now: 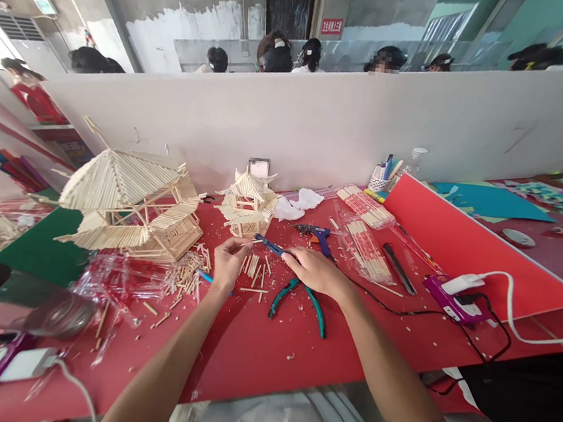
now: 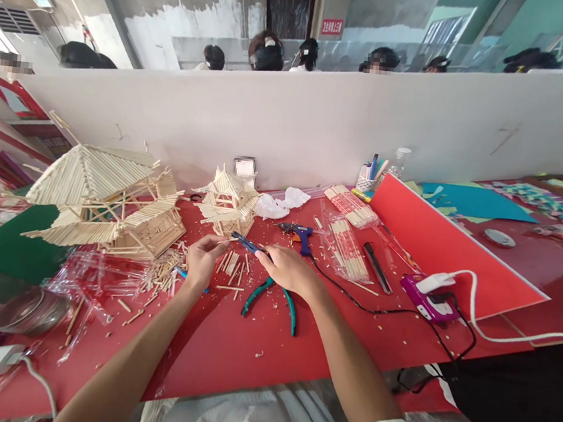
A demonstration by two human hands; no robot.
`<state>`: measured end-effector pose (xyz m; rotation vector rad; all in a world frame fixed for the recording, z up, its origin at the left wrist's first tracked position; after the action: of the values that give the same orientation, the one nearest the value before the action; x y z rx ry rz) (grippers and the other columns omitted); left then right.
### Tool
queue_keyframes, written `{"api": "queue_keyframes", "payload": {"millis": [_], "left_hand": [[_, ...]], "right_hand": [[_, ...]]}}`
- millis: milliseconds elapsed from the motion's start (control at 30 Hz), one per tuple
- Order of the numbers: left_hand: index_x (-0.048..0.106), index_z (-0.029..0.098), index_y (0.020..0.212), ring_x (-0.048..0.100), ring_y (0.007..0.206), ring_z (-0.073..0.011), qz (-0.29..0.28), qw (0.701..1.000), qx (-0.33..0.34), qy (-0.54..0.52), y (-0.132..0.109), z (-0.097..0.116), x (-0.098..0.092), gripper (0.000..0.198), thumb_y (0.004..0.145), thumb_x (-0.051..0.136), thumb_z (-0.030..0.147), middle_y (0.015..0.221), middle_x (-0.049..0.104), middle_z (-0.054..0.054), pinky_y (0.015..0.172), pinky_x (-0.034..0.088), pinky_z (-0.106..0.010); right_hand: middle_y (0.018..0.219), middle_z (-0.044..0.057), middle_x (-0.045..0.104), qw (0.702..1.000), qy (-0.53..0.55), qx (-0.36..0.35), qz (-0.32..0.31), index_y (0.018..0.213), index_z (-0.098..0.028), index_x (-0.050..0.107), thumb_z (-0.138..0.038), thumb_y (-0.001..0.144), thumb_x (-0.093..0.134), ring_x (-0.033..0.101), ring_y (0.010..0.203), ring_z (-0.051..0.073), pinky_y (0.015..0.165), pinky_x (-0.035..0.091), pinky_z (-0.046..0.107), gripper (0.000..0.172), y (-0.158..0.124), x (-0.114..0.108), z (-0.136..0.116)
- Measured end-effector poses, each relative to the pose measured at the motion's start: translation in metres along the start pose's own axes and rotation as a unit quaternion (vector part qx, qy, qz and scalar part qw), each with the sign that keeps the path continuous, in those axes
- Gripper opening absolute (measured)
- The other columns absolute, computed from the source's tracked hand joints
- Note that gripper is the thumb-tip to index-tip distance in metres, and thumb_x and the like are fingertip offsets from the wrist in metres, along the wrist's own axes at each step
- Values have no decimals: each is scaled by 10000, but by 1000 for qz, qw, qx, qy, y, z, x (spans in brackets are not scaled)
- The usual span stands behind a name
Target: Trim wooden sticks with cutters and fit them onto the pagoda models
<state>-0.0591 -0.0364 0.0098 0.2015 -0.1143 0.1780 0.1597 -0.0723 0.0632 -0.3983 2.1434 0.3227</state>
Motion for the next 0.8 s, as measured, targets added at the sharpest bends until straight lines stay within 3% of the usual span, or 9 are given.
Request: {"api": "queue_keyframes", "payload": {"millis": [367,600,800], "left_hand": [[735,158,771,633,706,-155,-4,1000,-9,-6,0,0,1,224,665,810,341,748,714,-33,729,510,-287],[734,158,764,630,707,-153,3,1000,-8,-7,0,0,0,215,663,809,332,746,711,-30,728,511,-286],[735,159,770,632,707,-153,0,1000,-10,-4,0,-1,1,215,668,804,334,743,710,-29,728,510,-284]], "right_hand": [[1128,109,739,1000,-7,-9,5,1131,-192,681,-466,1055,313,676,1084,265,874,454,309,466,1,3,0],[1011,93,748,1000,-25,-15,12,1044,-194,676,-475,1062,294,691,943,240,775,436,296,474,0,1,-1],[1065,101,749,999,-24,-17,19,1092,-189,673,-484,1059,311,685,1025,241,818,445,296,468,0,2,0]]}}
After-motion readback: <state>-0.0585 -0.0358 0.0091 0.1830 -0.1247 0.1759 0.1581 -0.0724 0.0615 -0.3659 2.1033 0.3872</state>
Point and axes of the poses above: each hand's wrist, its own y-axis towards the middle knuckle, its own x-axis out of the palm, z = x × y, the point moved 1 cm from there along y, towards the middle knuckle
